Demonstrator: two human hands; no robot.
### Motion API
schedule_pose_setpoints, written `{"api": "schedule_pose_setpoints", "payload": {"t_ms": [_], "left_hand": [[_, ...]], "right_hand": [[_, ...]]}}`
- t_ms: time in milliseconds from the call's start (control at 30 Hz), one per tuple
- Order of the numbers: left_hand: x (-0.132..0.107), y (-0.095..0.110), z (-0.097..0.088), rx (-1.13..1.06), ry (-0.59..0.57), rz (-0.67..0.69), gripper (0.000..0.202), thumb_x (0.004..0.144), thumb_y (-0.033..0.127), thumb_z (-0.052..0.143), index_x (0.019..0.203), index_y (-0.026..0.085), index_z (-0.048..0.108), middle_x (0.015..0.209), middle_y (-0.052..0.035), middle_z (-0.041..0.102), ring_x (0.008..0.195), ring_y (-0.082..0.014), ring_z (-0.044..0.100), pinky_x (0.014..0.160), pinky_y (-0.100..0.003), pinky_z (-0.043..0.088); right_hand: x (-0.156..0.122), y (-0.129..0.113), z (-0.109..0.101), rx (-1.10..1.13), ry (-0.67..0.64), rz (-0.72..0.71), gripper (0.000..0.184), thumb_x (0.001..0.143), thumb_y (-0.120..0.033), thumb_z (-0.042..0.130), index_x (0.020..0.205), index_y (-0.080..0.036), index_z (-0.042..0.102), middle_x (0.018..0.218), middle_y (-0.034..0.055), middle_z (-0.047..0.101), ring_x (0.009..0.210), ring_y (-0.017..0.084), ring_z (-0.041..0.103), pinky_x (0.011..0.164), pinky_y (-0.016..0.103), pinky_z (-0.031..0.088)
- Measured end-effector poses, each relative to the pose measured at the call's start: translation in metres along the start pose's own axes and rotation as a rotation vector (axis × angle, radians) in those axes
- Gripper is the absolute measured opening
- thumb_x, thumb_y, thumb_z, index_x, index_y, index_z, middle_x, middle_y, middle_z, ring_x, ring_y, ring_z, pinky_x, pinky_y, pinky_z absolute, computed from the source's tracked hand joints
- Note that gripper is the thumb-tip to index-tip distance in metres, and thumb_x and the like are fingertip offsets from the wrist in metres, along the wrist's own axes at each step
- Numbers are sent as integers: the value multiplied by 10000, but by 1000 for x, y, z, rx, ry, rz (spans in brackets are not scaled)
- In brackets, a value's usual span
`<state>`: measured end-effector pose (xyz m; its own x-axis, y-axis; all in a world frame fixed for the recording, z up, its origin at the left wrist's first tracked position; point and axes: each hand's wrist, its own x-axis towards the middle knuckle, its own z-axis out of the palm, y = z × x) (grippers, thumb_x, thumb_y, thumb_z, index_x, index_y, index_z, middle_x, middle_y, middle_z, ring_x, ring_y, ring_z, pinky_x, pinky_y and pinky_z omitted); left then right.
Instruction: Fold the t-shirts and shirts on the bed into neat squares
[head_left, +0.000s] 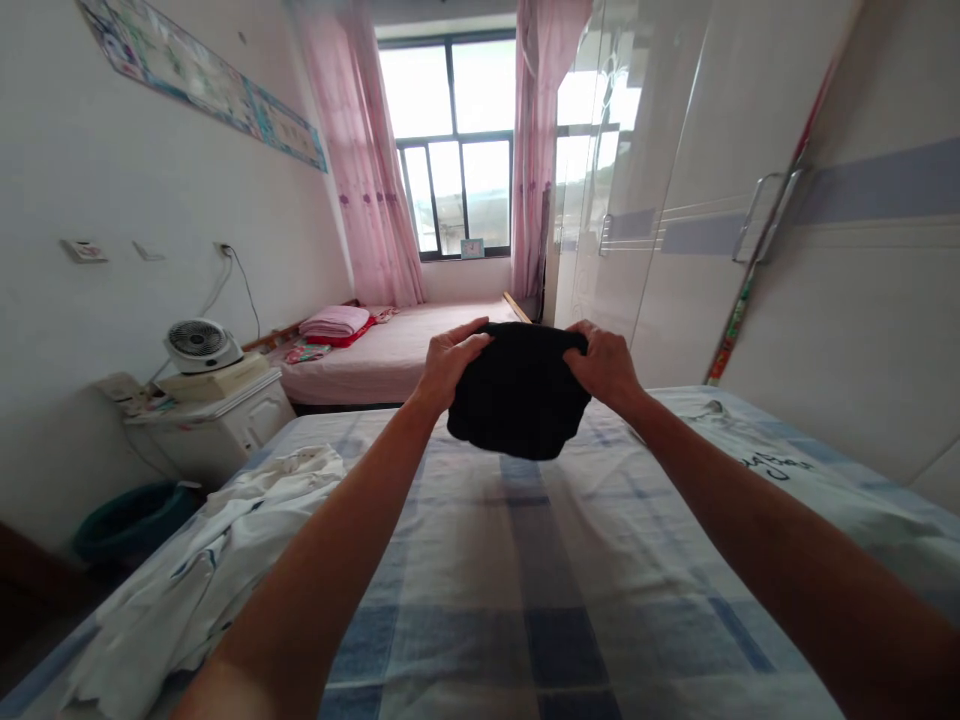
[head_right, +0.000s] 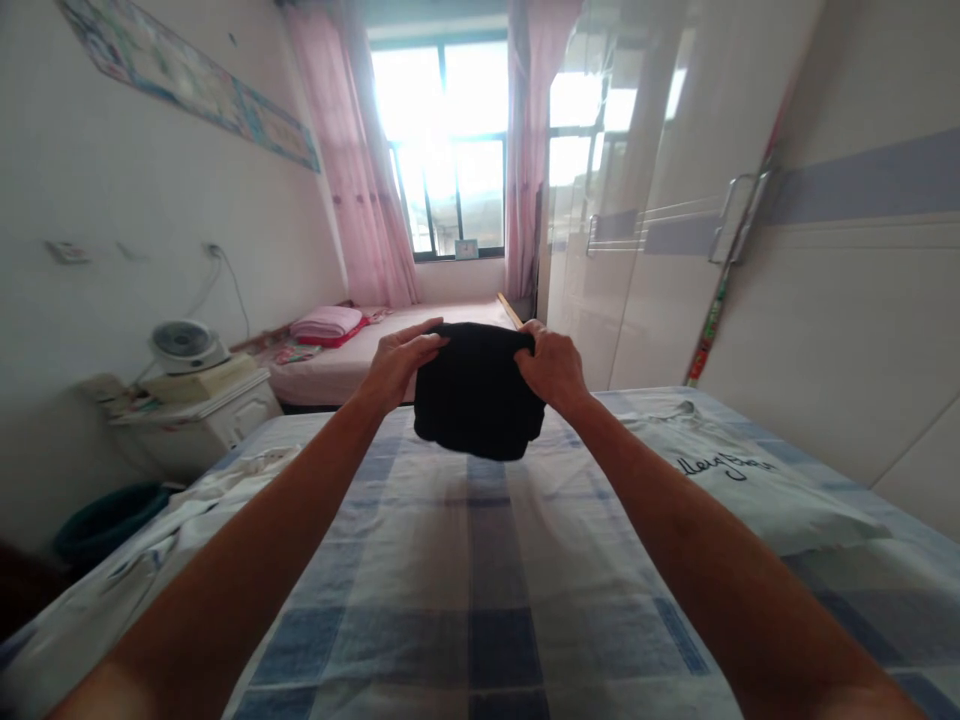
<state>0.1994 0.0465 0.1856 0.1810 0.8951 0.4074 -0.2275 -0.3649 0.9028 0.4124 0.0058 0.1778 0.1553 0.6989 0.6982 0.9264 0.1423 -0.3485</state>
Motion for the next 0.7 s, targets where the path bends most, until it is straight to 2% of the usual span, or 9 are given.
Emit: {"api": "schedule_pose_setpoints", "payload": {"t_ms": [67,167,233,300,367,433,533,633,700], "left_hand": [[-18,6,-7,32,-9,64,512,660,304,691,1144,141,656,842,-21,701,880,-164,625,817,-267,455],[-73,-6,-23,166,6,14,499,701,317,656,1170,146,646,824,-8,690,806,-154,603,755,-256,459],[-119,-25,-39,304,-48,-159,498,730,316,622,1200,151,626,771,-3,680,724,-138,585,676,-243,452],[-158,-45,-58,411,-245,-391,480,698,312,639,1135,114,659,666,-9,659,624,-131,568,572,-228,428],[-178,-59,-76,468,-337,-581,418,696,332,622,1040,104,688,663,-32,669,618,-149,591,524,-224,421],[-176,-67,-89,500,-245,-634,349,686,345,606,931,112,694,700,-51,678,643,-163,614,505,-221,429],[-143,-79,-98,496,-18,-600,270,645,318,620,827,123,661,727,-49,663,638,-157,617,520,-230,463],[-108,-102,-94,520,4,-620,173,634,262,623,731,120,634,641,-30,625,574,-138,598,541,-242,480],[-95,-121,-87,573,-4,-603,115,649,226,600,683,121,630,575,-13,593,539,-127,577,532,-232,463]], "right_hand": [[-4,-2,-1,45,12,-83,307,704,-183,479,964,-191,644,751,29,658,712,199,598,693,307,447],[-42,6,5,127,-87,-216,298,680,-115,461,910,-199,631,859,29,675,790,188,609,760,303,447],[-84,17,13,176,-259,-288,325,643,-73,457,888,-203,626,918,37,678,863,189,611,811,308,443],[-127,31,19,214,-547,-385,383,584,-35,452,870,-210,635,928,34,680,917,192,610,853,315,439],[-156,45,21,289,-724,-402,423,584,-22,431,885,-222,652,971,22,685,999,187,601,898,310,432],[-164,57,24,322,-727,-262,397,655,-61,435,937,-225,660,1001,19,689,998,179,612,902,303,441],[-142,70,38,259,-567,58,314,751,-179,452,977,-209,668,989,34,705,913,184,646,857,306,467],[-115,79,68,161,-527,241,312,755,-227,486,999,-172,672,986,65,713,905,206,654,832,309,470],[-109,82,91,96,-538,313,343,755,-233,502,1050,-147,655,986,84,713,899,219,656,815,311,472]]}}
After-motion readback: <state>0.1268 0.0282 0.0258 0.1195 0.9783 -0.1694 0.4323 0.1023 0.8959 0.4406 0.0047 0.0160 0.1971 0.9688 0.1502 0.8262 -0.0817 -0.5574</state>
